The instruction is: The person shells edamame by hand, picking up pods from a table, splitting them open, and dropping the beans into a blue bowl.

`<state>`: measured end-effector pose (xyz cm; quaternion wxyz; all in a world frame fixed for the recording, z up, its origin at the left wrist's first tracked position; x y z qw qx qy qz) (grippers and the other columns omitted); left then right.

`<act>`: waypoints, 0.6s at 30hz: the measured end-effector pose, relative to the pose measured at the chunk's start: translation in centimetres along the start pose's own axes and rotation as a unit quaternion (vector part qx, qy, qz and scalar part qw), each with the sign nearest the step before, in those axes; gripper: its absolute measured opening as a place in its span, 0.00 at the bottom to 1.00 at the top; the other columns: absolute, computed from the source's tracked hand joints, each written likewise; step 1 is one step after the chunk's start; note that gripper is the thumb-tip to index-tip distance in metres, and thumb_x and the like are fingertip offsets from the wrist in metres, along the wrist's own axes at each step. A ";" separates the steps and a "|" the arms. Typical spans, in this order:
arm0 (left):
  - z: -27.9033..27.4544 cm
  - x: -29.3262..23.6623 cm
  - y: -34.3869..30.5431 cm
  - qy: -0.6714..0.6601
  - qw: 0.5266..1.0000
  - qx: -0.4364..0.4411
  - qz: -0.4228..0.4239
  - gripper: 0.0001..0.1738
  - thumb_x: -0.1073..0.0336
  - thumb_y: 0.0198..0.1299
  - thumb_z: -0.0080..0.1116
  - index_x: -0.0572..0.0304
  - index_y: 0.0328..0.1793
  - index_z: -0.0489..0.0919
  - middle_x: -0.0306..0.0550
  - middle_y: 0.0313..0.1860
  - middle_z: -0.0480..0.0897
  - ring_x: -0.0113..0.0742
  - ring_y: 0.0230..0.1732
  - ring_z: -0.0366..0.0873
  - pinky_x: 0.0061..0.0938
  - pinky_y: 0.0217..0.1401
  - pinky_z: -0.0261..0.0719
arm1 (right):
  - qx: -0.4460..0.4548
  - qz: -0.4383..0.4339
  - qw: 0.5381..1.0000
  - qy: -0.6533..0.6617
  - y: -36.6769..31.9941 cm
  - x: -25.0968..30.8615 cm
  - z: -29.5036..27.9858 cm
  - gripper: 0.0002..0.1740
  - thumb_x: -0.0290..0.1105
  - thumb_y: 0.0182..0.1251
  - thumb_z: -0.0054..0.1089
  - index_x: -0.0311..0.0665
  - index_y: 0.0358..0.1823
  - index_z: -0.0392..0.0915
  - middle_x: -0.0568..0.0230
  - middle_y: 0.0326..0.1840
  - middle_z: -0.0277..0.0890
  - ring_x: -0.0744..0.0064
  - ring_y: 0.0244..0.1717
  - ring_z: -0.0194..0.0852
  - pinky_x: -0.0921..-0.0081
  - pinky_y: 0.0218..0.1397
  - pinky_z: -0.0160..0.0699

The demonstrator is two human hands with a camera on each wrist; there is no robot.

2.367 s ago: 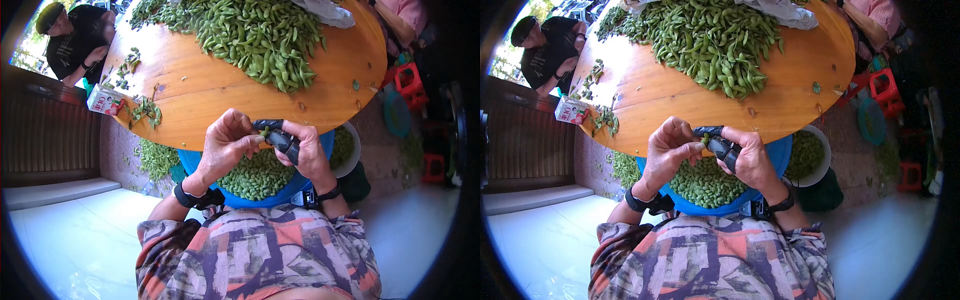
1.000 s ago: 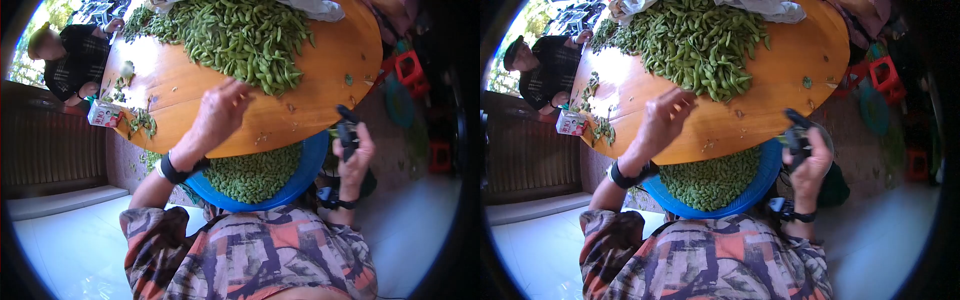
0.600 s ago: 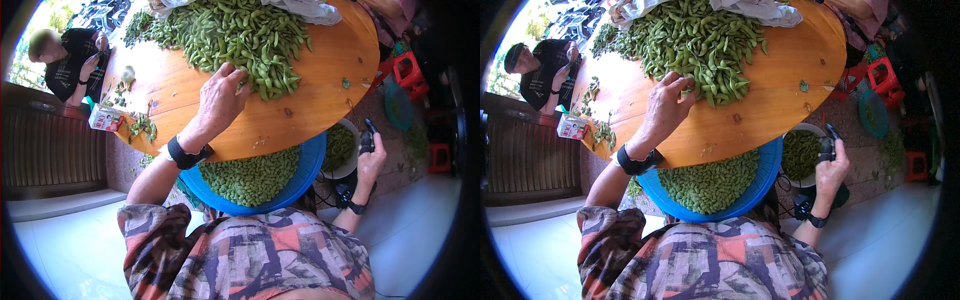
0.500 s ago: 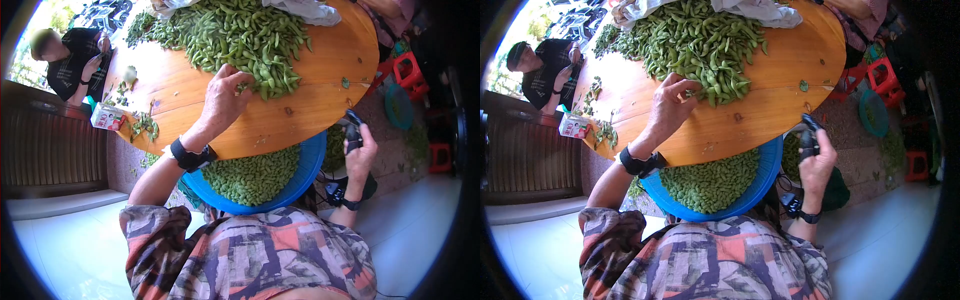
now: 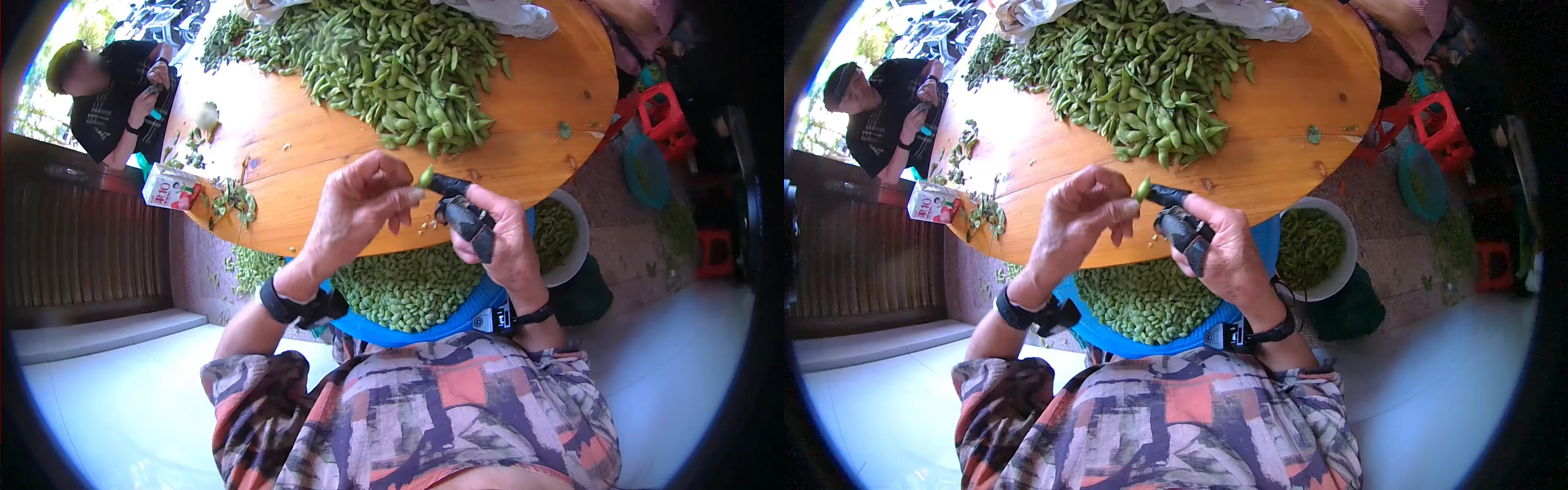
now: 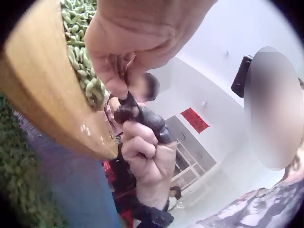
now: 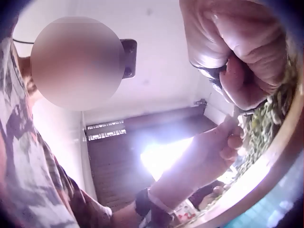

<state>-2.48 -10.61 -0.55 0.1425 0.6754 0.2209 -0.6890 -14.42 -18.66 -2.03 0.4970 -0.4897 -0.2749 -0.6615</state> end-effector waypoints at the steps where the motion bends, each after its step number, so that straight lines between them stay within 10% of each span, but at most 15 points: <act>1: 0.1 0.5 -0.8 -0.044 0.999 -0.008 -0.003 0.07 0.72 0.62 0.64 0.62 0.43 0.78 0.35 0.27 0.79 0.19 0.24 0.77 0.15 0.25 0.75 | 0.019 -0.001 1.000 0.007 0.1 -0.3 0.9 0.14 0.30 0.71 0.52 0.27 0.51 0.75 0.78 0.22 0.66 0.91 0.18 0.60 0.88 0.19 0.58; 12: 1.2 2.2 -4.8 -0.006 0.994 -0.094 0.062 0.05 0.79 0.62 0.61 0.65 0.41 0.77 0.39 0.27 0.81 0.23 0.26 0.78 0.16 0.27 0.75 | 0.007 0.015 1.000 -0.015 -0.5 -2.4 1.5 0.11 0.32 0.70 0.53 0.30 0.44 0.76 0.77 0.20 0.66 0.90 0.17 0.59 0.88 0.19 0.57; 18: 3.4 4.6 -4.9 -0.432 0.901 -0.010 -0.032 0.18 0.71 0.61 0.65 0.61 0.49 0.66 0.44 0.26 0.78 0.29 0.19 0.76 0.18 0.16 0.67 | 0.096 0.063 0.985 0.130 -1.0 -3.3 2.1 0.14 0.33 0.71 0.46 0.32 0.45 0.77 0.76 0.18 0.66 0.89 0.16 0.61 0.88 0.20 0.58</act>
Point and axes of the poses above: each hand's wrist, its own y-axis towards the middle knuckle, its own z-axis out of the palm, x = y × z, the point moved 10 cm from there along y, towards the middle knuckle
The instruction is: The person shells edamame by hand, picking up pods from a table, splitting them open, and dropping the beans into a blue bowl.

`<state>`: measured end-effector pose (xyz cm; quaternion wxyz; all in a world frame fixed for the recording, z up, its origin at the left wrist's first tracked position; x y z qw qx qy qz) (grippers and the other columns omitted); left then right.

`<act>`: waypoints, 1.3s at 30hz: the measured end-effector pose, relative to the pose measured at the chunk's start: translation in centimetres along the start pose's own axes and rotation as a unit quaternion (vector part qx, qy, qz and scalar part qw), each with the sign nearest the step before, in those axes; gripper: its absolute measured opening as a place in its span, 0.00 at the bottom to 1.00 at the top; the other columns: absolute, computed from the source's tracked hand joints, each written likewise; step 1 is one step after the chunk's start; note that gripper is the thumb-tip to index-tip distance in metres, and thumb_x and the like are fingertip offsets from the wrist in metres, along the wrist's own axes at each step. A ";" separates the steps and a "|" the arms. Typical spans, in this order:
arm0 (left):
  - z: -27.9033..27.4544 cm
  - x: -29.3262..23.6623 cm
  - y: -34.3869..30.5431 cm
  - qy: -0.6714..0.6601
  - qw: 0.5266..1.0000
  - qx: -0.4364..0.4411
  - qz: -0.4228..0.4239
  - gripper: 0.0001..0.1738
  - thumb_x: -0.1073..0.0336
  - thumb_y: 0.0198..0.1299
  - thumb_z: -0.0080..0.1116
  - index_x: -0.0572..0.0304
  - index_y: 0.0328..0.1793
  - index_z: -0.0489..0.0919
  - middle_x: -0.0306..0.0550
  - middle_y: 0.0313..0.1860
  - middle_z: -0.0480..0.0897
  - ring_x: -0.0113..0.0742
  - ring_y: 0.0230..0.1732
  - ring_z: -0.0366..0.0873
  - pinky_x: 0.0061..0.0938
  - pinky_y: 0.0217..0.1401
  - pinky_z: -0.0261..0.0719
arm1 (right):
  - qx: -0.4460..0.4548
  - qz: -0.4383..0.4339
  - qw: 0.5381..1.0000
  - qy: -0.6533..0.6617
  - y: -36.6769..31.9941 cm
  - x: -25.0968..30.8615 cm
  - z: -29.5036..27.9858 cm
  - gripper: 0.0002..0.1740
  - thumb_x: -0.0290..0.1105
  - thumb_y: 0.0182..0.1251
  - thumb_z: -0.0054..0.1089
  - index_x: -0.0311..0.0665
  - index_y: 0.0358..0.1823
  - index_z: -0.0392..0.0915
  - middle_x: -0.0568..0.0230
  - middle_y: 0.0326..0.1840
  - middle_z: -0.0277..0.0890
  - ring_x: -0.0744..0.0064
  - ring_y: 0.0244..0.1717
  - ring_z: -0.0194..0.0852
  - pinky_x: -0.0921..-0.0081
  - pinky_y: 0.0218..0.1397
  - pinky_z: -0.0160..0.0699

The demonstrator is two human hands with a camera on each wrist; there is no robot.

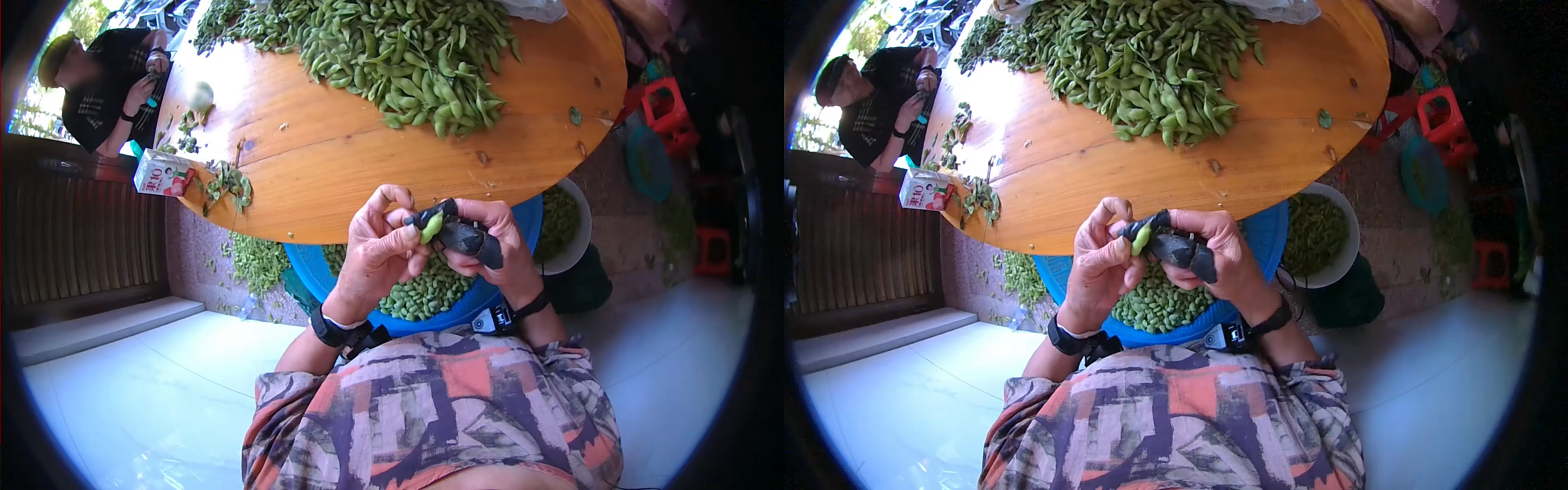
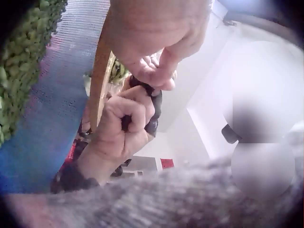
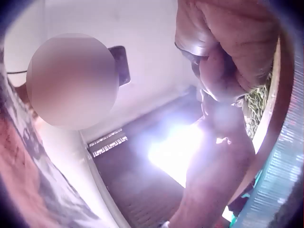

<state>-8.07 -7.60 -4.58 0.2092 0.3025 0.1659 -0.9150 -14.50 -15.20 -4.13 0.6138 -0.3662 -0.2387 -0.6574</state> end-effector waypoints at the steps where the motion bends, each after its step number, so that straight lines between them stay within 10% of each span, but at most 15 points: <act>1: 0.6 0.3 -0.1 -0.001 0.999 0.038 -0.031 0.20 0.68 0.62 0.65 0.62 0.53 0.66 0.44 0.28 0.79 0.29 0.19 0.76 0.17 0.16 0.65 | 0.009 0.005 1.000 -0.027 -0.1 -0.1 0.0 0.14 0.34 0.71 0.45 0.32 0.44 0.77 0.76 0.17 0.66 0.89 0.17 0.61 0.88 0.20 0.57; 6: 1.6 -0.2 0.2 0.157 0.987 0.034 -0.019 0.19 0.71 0.65 0.60 0.63 0.60 0.68 0.40 0.33 0.79 0.27 0.23 0.76 0.16 0.21 0.69 | -0.033 -0.003 0.970 -0.239 -0.7 2.3 0.0 0.11 0.29 0.66 0.51 0.31 0.44 0.78 0.67 0.19 0.69 0.79 0.19 0.67 0.82 0.24 0.65; 8: 1.7 -0.7 0.4 0.348 0.937 0.013 -0.009 0.14 0.69 0.66 0.60 0.63 0.55 0.72 0.36 0.30 0.78 0.24 0.22 0.74 0.16 0.22 0.68 | -0.058 -0.185 0.863 -0.467 -1.1 5.0 1.5 0.11 0.22 0.56 0.56 0.30 0.42 0.77 0.56 0.26 0.71 0.63 0.26 0.73 0.74 0.33 0.71; 12: 2.3 -1.7 0.2 0.496 0.868 0.032 -0.007 0.16 0.71 0.70 0.52 0.65 0.62 0.74 0.38 0.26 0.79 0.23 0.25 0.77 0.20 0.27 0.76 | -0.085 -0.143 0.878 -0.449 -1.4 4.6 0.7 0.13 0.17 0.48 0.56 0.28 0.38 0.75 0.50 0.29 0.70 0.50 0.32 0.72 0.70 0.38 0.72; 16: 1.1 -1.1 0.2 0.418 0.908 0.028 -0.023 0.17 0.68 0.75 0.44 0.68 0.64 0.74 0.38 0.25 0.78 0.21 0.26 0.77 0.17 0.27 0.76 | -0.092 -0.145 0.873 -0.457 -0.9 3.5 0.6 0.12 0.17 0.48 0.57 0.29 0.38 0.75 0.49 0.30 0.70 0.46 0.33 0.73 0.66 0.38 0.73; 20: 0.5 0.2 0.1 0.318 0.947 -0.043 -0.026 0.17 0.68 0.74 0.42 0.70 0.61 0.76 0.34 0.24 0.74 0.20 0.22 0.71 0.14 0.25 0.70 | -0.184 -0.267 0.745 -0.583 -1.9 3.4 3.2 0.20 0.17 0.46 0.62 0.28 0.44 0.72 0.47 0.35 0.65 0.39 0.34 0.72 0.57 0.37 0.74; 24: 0.2 -0.4 -0.5 0.306 0.937 -0.149 0.082 0.16 0.71 0.67 0.43 0.72 0.52 0.79 0.39 0.33 0.78 0.18 0.20 0.60 0.13 0.24 0.60 | -0.166 -0.302 0.713 -0.611 -2.4 2.8 4.6 0.26 0.16 0.41 0.61 0.26 0.48 0.70 0.45 0.41 0.62 0.41 0.35 0.74 0.58 0.35 0.79; 26: 1.8 -1.7 -0.8 0.404 0.889 -0.124 0.178 0.19 0.74 0.64 0.40 0.67 0.54 0.81 0.38 0.40 0.73 0.22 0.38 0.67 0.17 0.43 0.68 | -0.173 -0.316 0.694 -0.624 -2.5 3.0 5.1 0.25 0.16 0.43 0.60 0.26 0.48 0.70 0.46 0.40 0.62 0.44 0.34 0.74 0.59 0.32 0.78; 31: 0.9 -0.5 -0.3 0.281 0.940 -0.139 0.134 0.22 0.78 0.60 0.37 0.67 0.52 0.81 0.41 0.43 0.73 0.26 0.42 0.69 0.19 0.49 0.68 | -0.211 -0.327 0.707 -0.590 -2.7 3.4 4.4 0.16 0.20 0.50 0.63 0.29 0.43 0.74 0.49 0.34 0.63 0.46 0.32 0.71 0.62 0.32 0.74; 39: 1.6 0.2 -0.1 0.143 0.989 -0.034 -0.012 0.34 0.75 0.61 0.43 0.63 0.77 0.59 0.43 0.44 0.73 0.24 0.32 0.70 0.18 0.36 0.70 | -0.213 -0.279 0.801 -0.485 -2.9 5.3 0.3 0.13 0.20 0.55 0.57 0.32 0.44 0.76 0.52 0.31 0.68 0.49 0.33 0.75 0.64 0.34 0.72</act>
Point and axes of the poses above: each hand's wrist, its own y-axis towards the middle knuckle, its own z-axis out of the palm, x = y × z, the point moved 10 cm from there along y, towards the middle knuckle
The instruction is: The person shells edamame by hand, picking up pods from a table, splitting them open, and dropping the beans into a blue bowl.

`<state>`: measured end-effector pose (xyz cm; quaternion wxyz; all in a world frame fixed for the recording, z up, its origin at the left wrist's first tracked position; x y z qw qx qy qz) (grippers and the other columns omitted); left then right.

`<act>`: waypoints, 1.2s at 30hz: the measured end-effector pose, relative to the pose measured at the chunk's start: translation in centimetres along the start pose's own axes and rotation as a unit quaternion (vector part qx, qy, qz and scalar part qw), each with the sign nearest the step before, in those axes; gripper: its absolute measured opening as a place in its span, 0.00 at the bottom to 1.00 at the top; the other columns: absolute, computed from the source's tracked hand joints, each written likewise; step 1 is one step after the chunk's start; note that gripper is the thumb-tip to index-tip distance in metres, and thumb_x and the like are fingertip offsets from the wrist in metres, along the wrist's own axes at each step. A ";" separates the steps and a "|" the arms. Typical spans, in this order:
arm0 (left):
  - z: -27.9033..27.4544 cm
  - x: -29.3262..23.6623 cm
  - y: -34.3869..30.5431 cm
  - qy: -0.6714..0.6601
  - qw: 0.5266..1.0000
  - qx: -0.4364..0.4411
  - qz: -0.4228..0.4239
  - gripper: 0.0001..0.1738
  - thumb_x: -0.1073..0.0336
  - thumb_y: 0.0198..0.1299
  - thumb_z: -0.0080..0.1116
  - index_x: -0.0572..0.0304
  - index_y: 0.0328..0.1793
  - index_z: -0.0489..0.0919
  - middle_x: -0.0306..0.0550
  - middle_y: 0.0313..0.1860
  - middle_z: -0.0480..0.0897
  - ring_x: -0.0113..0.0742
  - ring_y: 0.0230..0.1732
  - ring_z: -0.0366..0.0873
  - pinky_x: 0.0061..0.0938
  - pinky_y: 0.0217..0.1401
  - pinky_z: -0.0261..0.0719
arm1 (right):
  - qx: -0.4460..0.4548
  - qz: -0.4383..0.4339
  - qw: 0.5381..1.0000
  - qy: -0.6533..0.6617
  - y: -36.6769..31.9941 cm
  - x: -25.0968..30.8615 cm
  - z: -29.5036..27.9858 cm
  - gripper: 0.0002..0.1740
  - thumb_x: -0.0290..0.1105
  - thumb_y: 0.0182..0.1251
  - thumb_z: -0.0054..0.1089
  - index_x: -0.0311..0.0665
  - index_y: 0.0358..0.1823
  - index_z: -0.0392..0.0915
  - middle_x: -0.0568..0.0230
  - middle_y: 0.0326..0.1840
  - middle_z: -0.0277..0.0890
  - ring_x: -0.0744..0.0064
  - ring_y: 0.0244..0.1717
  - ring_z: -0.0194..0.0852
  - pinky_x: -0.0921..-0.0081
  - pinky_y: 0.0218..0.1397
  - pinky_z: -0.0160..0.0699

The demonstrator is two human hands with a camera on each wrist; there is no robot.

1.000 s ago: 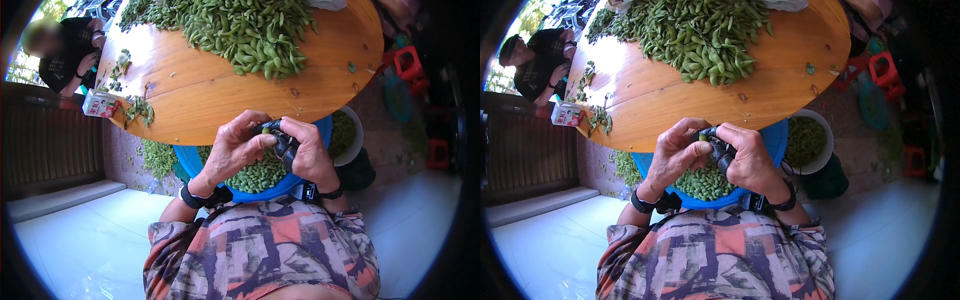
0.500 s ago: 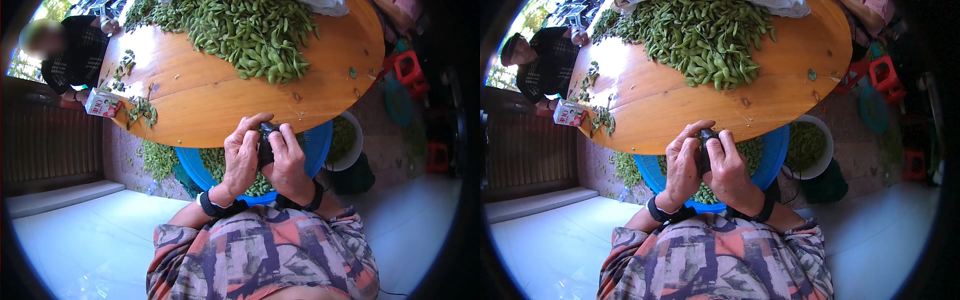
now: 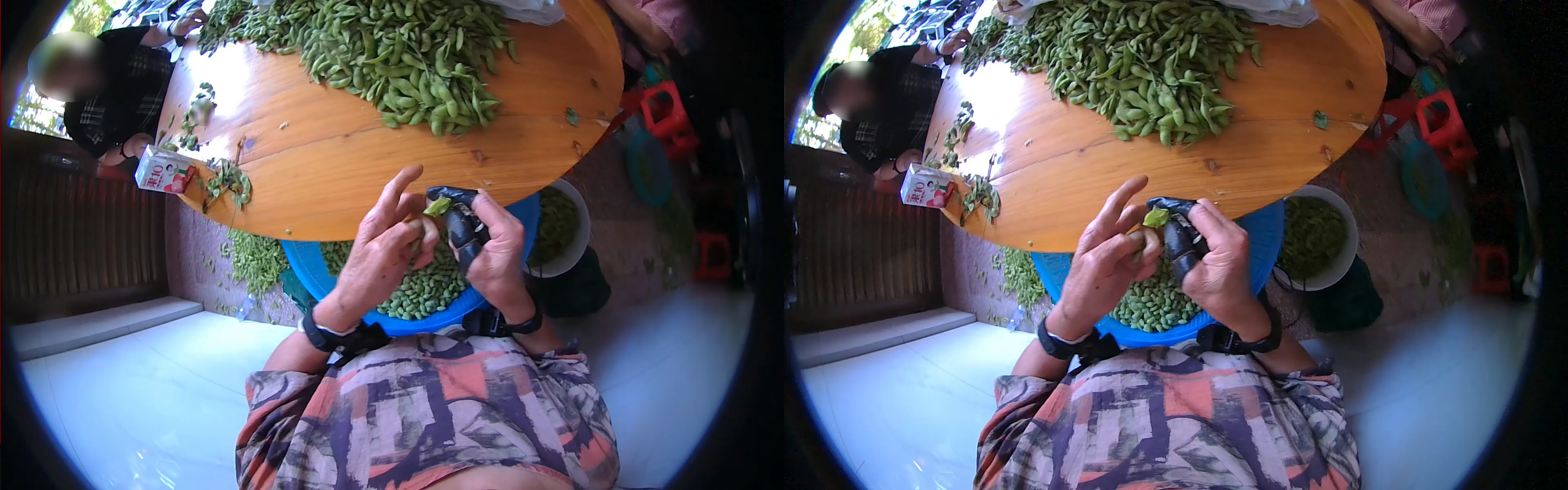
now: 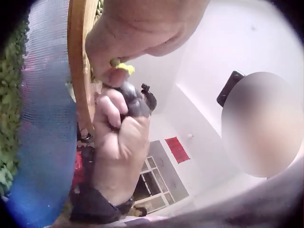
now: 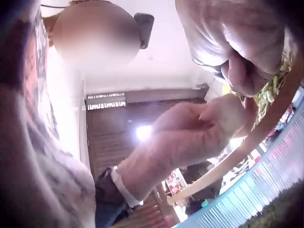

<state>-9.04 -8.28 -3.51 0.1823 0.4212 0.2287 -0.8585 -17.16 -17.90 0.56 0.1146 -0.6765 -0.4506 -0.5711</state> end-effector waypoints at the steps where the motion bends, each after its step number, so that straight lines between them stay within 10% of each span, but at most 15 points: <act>1: 0.3 -0.3 -0.1 0.064 0.997 0.044 -0.015 0.34 0.74 0.62 0.43 0.62 0.77 0.58 0.45 0.46 0.74 0.26 0.31 0.70 0.20 0.35 0.70 | 0.028 0.098 0.994 0.047 -0.3 -1.9 -0.5 0.11 0.29 0.60 0.58 0.32 0.43 0.76 0.56 0.29 0.69 0.57 0.30 0.75 0.68 0.32 0.71; 4: 1.9 -1.4 -1.1 0.292 0.927 0.234 -0.031 0.22 0.75 0.64 0.49 0.65 0.65 0.72 0.51 0.45 0.83 0.38 0.43 0.82 0.27 0.46 0.79 | 0.012 0.177 0.977 0.121 -1.2 -3.9 -4.4 0.46 0.79 0.56 0.44 0.36 0.38 0.76 0.76 0.22 0.67 0.87 0.21 0.66 0.85 0.23 0.65; 6: 2.7 -3.9 -0.3 0.485 0.830 0.267 0.062 0.16 0.77 0.62 0.51 0.65 0.55 0.80 0.51 0.41 0.85 0.44 0.46 0.84 0.31 0.50 0.80 | -0.044 0.137 0.983 0.112 -1.8 -4.5 -9.5 0.44 0.77 0.60 0.43 0.35 0.37 0.75 0.75 0.23 0.68 0.88 0.22 0.67 0.86 0.23 0.64; 8: 3.2 -7.5 1.6 0.616 0.738 0.191 0.200 0.15 0.78 0.56 0.54 0.66 0.50 0.81 0.59 0.37 0.83 0.57 0.40 0.82 0.40 0.44 0.83 | -0.074 0.181 0.970 -0.143 -2.2 -6.0 -15.5 0.11 0.32 0.65 0.57 0.29 0.39 0.75 0.64 0.26 0.73 0.73 0.28 0.73 0.75 0.33 0.74; 9: 3.2 -9.1 3.3 0.665 0.692 0.149 0.236 0.13 0.77 0.58 0.54 0.64 0.49 0.81 0.57 0.35 0.82 0.56 0.37 0.81 0.41 0.42 0.82 | -0.057 0.156 0.946 -0.277 -2.1 -5.5 -16.9 0.14 0.16 0.55 0.47 0.27 0.43 0.76 0.51 0.34 0.79 0.56 0.38 0.79 0.68 0.45 0.76; 14: 2.5 -11.2 9.5 0.737 0.574 0.044 0.353 0.11 0.74 0.59 0.58 0.64 0.48 0.82 0.53 0.40 0.79 0.53 0.41 0.80 0.40 0.45 0.80 | -0.056 0.294 0.883 -0.362 -4.5 -7.8 -20.5 0.25 0.14 0.54 0.48 0.30 0.56 0.76 0.37 0.47 0.80 0.43 0.52 0.79 0.63 0.54 0.75; 19: 1.6 -10.3 9.5 0.768 0.533 0.022 0.354 0.08 0.72 0.55 0.60 0.64 0.42 0.80 0.52 0.38 0.77 0.52 0.45 0.77 0.40 0.43 0.78 | -0.055 0.216 0.942 -0.252 -3.9 -7.0 -17.5 0.19 0.18 0.60 0.52 0.31 0.53 0.78 0.48 0.35 0.80 0.62 0.37 0.80 0.69 0.44 0.75; 23: 1.2 -10.8 7.1 0.756 0.564 -0.010 0.333 0.07 0.73 0.57 0.60 0.64 0.42 0.79 0.48 0.35 0.79 0.43 0.40 0.79 0.33 0.38 0.78 | -0.006 0.127 0.988 -0.084 -1.6 -4.9 -11.0 0.13 0.19 0.58 0.53 0.30 0.44 0.79 0.58 0.29 0.79 0.71 0.32 0.78 0.74 0.39 0.75; 25: -0.6 -11.3 6.0 0.638 0.738 -0.067 0.210 0.04 0.73 0.59 0.59 0.63 0.39 0.76 0.51 0.34 0.81 0.39 0.36 0.81 0.28 0.36 0.78 | 0.047 0.144 0.989 0.002 -0.2 -3.2 -6.7 0.20 0.21 0.60 0.50 0.35 0.53 0.81 0.63 0.28 0.81 0.76 0.31 0.79 0.77 0.38 0.76; 27: -2.3 -9.5 5.2 0.592 0.780 -0.085 0.186 0.05 0.74 0.60 0.60 0.63 0.41 0.76 0.47 0.34 0.83 0.29 0.32 0.81 0.22 0.33 0.77 | 0.099 0.195 0.971 0.100 0.6 -3.1 -2.9 0.19 0.24 0.66 0.50 0.38 0.56 0.81 0.71 0.24 0.76 0.85 0.23 0.70 0.84 0.29 0.69; 29: -2.2 -6.2 4.2 0.284 0.952 0.020 0.116 0.07 0.76 0.61 0.60 0.63 0.44 0.76 0.41 0.33 0.82 0.23 0.33 0.79 0.20 0.32 0.76 | 0.128 0.253 0.936 0.210 0.7 -3.7 0.4 0.19 0.24 0.68 0.49 0.37 0.58 0.79 0.76 0.23 0.70 0.89 0.21 0.64 0.87 0.24 0.64; 36: -2.2 -3.0 1.0 0.263 0.959 -0.021 0.101 0.07 0.79 0.64 0.59 0.64 0.44 0.73 0.41 0.32 0.81 0.23 0.29 0.78 0.17 0.29 0.75 | 0.158 0.301 0.855 0.393 -0.3 -3.4 4.4 0.22 0.20 0.64 0.46 0.30 0.59 0.76 0.79 0.23 0.66 0.91 0.20 0.61 0.90 0.20 0.60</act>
Point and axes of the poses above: each hand's wrist, its own y-axis towards the middle knuckle, its own z-axis out of the palm, x = y × z, the point moved 10 cm from there along y, towards the middle knuckle
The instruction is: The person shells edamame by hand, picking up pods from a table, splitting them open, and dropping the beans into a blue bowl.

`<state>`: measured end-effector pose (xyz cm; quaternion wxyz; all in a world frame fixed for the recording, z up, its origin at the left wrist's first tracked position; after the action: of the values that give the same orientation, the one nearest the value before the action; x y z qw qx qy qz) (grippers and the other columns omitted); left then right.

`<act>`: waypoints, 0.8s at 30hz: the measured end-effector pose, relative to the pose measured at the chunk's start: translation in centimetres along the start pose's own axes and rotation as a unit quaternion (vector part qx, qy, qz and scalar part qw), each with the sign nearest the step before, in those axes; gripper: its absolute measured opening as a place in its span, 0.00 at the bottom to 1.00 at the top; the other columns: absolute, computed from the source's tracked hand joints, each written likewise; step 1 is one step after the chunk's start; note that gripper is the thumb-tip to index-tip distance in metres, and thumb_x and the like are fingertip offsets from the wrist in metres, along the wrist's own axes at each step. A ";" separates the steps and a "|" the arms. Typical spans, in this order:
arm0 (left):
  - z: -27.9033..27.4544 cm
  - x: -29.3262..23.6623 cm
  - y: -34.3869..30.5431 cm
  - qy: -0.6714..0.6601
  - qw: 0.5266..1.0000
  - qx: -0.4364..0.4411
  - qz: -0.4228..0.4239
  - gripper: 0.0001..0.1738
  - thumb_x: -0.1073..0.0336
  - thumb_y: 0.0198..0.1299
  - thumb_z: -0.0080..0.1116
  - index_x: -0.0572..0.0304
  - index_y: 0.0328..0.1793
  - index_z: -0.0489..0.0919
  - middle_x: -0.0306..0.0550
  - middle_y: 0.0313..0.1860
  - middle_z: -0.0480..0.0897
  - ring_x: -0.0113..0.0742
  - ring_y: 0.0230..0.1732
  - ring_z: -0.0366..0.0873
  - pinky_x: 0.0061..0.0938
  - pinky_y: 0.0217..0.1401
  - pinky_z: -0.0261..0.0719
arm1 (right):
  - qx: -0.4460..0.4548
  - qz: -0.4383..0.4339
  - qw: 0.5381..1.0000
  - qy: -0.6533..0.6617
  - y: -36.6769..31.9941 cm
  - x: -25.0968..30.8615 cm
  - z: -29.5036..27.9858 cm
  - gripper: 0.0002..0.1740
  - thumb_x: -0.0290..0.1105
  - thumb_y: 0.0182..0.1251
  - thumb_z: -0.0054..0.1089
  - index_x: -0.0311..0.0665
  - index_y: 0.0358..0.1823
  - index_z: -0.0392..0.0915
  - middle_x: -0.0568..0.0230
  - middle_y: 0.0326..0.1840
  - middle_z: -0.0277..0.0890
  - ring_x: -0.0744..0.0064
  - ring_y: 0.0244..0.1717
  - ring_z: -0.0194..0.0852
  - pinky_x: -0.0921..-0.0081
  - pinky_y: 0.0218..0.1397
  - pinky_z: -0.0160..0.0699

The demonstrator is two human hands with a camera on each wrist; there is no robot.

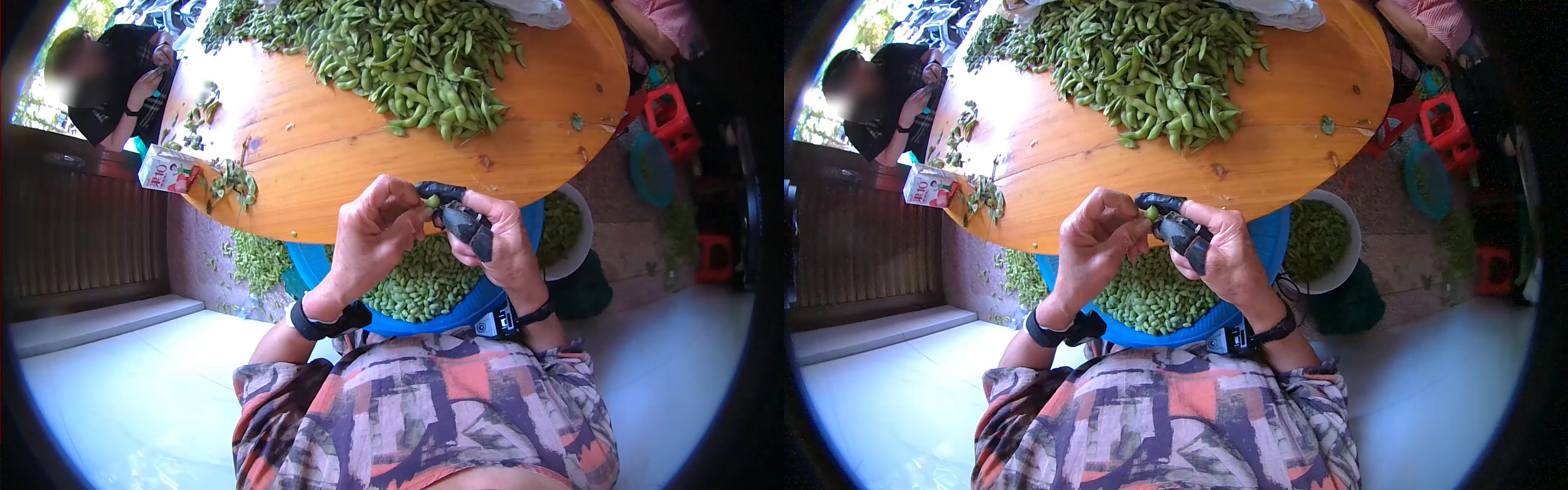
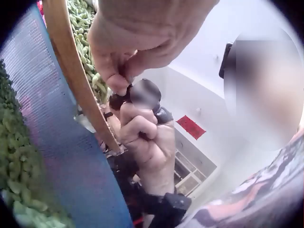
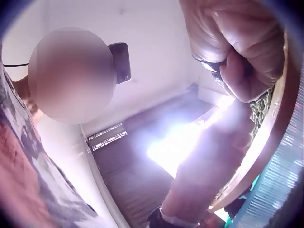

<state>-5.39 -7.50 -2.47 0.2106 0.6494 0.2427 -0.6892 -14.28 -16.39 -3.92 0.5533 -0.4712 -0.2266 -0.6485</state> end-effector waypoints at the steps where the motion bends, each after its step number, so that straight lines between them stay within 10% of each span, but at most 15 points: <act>1: 0.1 0.3 -0.2 -0.004 1.000 -0.001 -0.001 0.07 0.79 0.64 0.59 0.64 0.44 0.73 0.41 0.32 0.81 0.23 0.29 0.78 0.17 0.29 0.75 | -0.001 0.004 1.000 -0.008 -0.1 -0.4 -0.2 0.20 0.21 0.64 0.47 0.30 0.57 0.77 0.78 0.23 0.66 0.91 0.20 0.61 0.90 0.20 0.60; 7: 0.1 0.3 -0.8 -0.080 0.996 0.009 0.025 0.14 0.77 0.62 0.61 0.61 0.49 0.68 0.41 0.29 0.81 0.24 0.25 0.77 0.16 0.25 0.71 | 0.047 0.020 0.998 0.022 -0.4 -1.1 -0.4 0.14 0.25 0.66 0.51 0.29 0.51 0.78 0.77 0.22 0.65 0.90 0.20 0.62 0.89 0.19 0.58; 12: 2.9 2.5 -1.9 -0.355 0.916 0.124 -0.139 0.15 0.72 0.66 0.59 0.59 0.53 0.66 0.48 0.34 0.83 0.29 0.26 0.78 0.18 0.22 0.70 | 0.118 0.072 0.980 0.144 -1.1 -1.0 1.1 0.09 0.26 0.67 0.52 0.32 0.45 0.79 0.78 0.20 0.64 0.91 0.19 0.61 0.89 0.19 0.56; 13: 3.0 2.7 -2.0 -0.358 0.914 0.119 -0.151 0.15 0.72 0.66 0.58 0.59 0.54 0.66 0.47 0.34 0.82 0.28 0.26 0.78 0.17 0.22 0.71 | 0.076 0.033 0.996 -0.016 -1.2 -0.4 0.4 0.08 0.24 0.65 0.53 0.33 0.43 0.78 0.73 0.20 0.66 0.84 0.20 0.65 0.84 0.21 0.60; 15: 3.0 2.5 -2.0 -0.292 0.940 0.116 -0.134 0.17 0.71 0.66 0.60 0.60 0.56 0.67 0.43 0.34 0.81 0.25 0.29 0.78 0.16 0.25 0.71 | 0.030 -0.008 0.984 -0.174 -1.3 0.2 0.2 0.07 0.22 0.63 0.55 0.33 0.42 0.78 0.69 0.21 0.68 0.77 0.20 0.69 0.79 0.23 0.65; 17: 2.4 2.2 -1.8 -0.157 0.981 0.086 -0.079 0.19 0.70 0.63 0.63 0.63 0.57 0.69 0.41 0.35 0.81 0.25 0.30 0.78 0.17 0.30 0.75 | -0.027 -0.241 0.867 -0.436 -2.5 4.3 1.8 0.10 0.18 0.56 0.56 0.32 0.40 0.77 0.56 0.28 0.71 0.56 0.29 0.76 0.69 0.32 0.72; 18: 2.3 2.3 -1.8 -0.116 0.986 0.090 -0.077 0.19 0.69 0.64 0.63 0.65 0.58 0.71 0.39 0.38 0.80 0.22 0.33 0.77 0.17 0.34 0.77 | -0.016 -0.185 0.878 -0.441 -2.4 3.6 1.7 0.16 0.17 0.49 0.57 0.30 0.42 0.77 0.49 0.34 0.71 0.44 0.38 0.75 0.63 0.40 0.74; 24: 2.5 -0.1 -2.1 0.122 0.980 0.155 0.017 0.16 0.70 0.69 0.55 0.69 0.60 0.72 0.42 0.34 0.81 0.26 0.33 0.79 0.22 0.38 0.79 | -0.007 -0.223 0.872 -0.435 -3.5 4.2 2.3 0.19 0.15 0.46 0.56 0.30 0.44 0.77 0.49 0.34 0.71 0.45 0.38 0.75 0.63 0.40 0.75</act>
<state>-8.66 -7.32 -2.14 0.0874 0.7572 0.1457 -0.6307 -16.43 -15.63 1.52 0.2360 -0.6464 -0.5391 -0.4857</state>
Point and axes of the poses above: each hand's wrist, its own y-axis towards the middle knuckle, its own z-axis out of the palm, x = y × z, the point moved 10 cm from there along y, towards the middle knuckle
